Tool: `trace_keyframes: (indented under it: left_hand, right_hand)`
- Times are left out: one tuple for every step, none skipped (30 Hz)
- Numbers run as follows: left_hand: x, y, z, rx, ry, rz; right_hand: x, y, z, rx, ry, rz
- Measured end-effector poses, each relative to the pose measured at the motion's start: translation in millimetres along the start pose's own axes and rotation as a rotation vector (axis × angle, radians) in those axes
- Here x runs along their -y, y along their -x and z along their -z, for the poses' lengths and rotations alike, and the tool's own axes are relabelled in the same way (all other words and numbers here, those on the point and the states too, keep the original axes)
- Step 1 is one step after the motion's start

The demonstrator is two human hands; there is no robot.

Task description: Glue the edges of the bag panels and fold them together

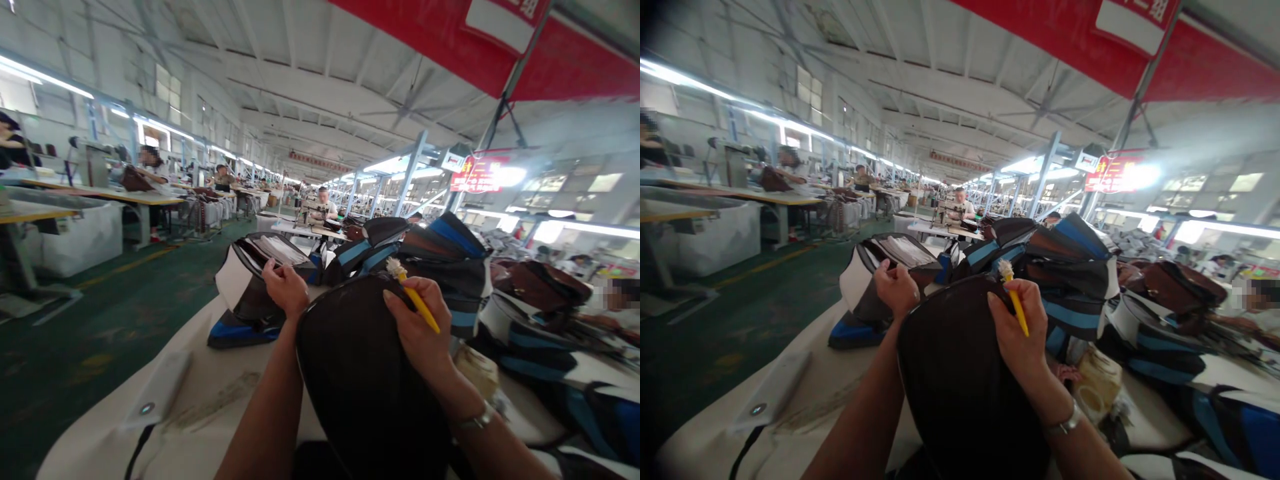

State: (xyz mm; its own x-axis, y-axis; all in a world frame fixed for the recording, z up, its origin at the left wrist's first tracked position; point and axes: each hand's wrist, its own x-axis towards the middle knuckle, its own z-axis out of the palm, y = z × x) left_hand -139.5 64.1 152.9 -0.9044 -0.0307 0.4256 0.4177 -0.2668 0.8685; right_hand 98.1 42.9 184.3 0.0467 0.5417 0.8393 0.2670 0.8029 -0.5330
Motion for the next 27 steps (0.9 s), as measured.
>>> trace_keyframes:
  left_hand:
    - [-0.1,-1.3,1.7,-0.033,0.012,0.043]
    - [-0.7,-2.1,4.4,-0.056,0.026,0.071]
    - [-1.9,-2.1,8.1,-0.072,0.043,0.087]
    - [-3.3,-1.2,12.6,-0.084,0.062,0.096]
    - [-4.7,0.4,17.5,-0.094,0.080,0.104]
    - [-5.8,2.6,22.5,-0.101,0.098,0.114]
    - [-6.5,5.2,27.3,-0.106,0.114,0.127]
    - [-6.5,8.2,31.5,-0.106,0.129,0.143]
    - [-5.8,11.3,34.9,-0.102,0.141,0.163]
    - [-4.4,14.6,37.3,-0.094,0.150,0.185]
    - [-2.2,18.2,38.6,-0.082,0.156,0.212]
    - [0.5,22.0,38.9,-0.070,0.160,0.243]
    - [3.8,26.2,38.2,-0.057,0.162,0.278]
    - [7.3,30.8,36.7,-0.044,0.163,0.316]
    - [10.9,35.6,34.7,-0.032,0.162,0.354]
    - [14.3,40.7,32.5,-0.019,0.161,0.391]
    - [17.4,45.6,30.3,-0.005,0.161,0.426]
    - [20.0,50.3,28.3,0.006,0.160,0.455]
    - [22.1,54.5,26.7,0.014,0.159,0.477]
    - [23.8,58.1,25.6,0.017,0.156,0.490]
    - [25.2,60.8,25.0,0.017,0.153,0.496]
    - [26.6,62.8,24.9,0.015,0.148,0.496]
    - [28.1,64.1,25.0,0.012,0.142,0.493]
    - [29.9,64.7,25.4,0.010,0.135,0.490]
    - [32.1,64.8,25.9,0.011,0.127,0.489]
    - [34.5,64.7,26.4,0.016,0.116,0.491]
    - [36.9,64.4,27.0,0.024,0.103,0.494]
  right_hand:
    - [-0.8,1.7,-1.6,-0.020,0.004,-0.003]
    - [-2.2,4.0,-3.8,-0.037,0.000,-0.011]
    - [-4.3,6.6,-6.4,-0.052,-0.013,-0.025]
    - [-6.7,9.3,-9.3,-0.068,-0.030,-0.041]
    - [-9.3,11.9,-12.3,-0.092,-0.045,-0.056]
    - [-11.9,14.1,-15.1,-0.120,-0.056,-0.068]
    - [-14.2,15.7,-17.7,-0.155,-0.063,-0.076]
    - [-16.0,16.5,-19.9,-0.192,-0.065,-0.083]
    - [-17.3,16.5,-21.7,-0.227,-0.065,-0.088]
    - [-17.9,15.5,-23.2,-0.261,-0.064,-0.096]
    - [-18.1,13.7,-24.2,-0.291,-0.061,-0.105]
    - [-17.8,11.1,-24.8,-0.321,-0.054,-0.113]
    - [-17.4,7.8,-25.0,-0.352,-0.043,-0.116]
    - [-17.1,4.0,-24.8,-0.375,-0.028,-0.113]
    - [-16.9,-0.2,-24.3,-0.394,-0.009,-0.102]
    - [-17.2,-4.5,-23.3,-0.409,0.016,-0.084]
    - [-17.9,-8.7,-22.1,-0.420,0.044,-0.064]
    - [-19.1,-12.7,-20.8,-0.426,0.075,-0.046]
    - [-20.7,-16.2,-19.3,-0.432,0.109,-0.030]
    - [-22.6,-19.1,-18.1,-0.439,0.139,-0.017]
    - [-24.5,-21.1,-17.1,-0.448,0.160,-0.006]
    - [-26.2,-22.2,-16.4,-0.451,0.170,0.002]
    - [-27.5,-22.4,-16.2,-0.450,0.170,0.008]
    - [-28.5,-21.8,-16.3,-0.447,0.164,0.012]
    - [-29.0,-20.5,-16.7,-0.441,0.153,0.016]
    - [-29.3,-18.7,-17.1,-0.429,0.144,0.018]
    - [-29.5,-16.6,-17.4,-0.419,0.140,0.017]
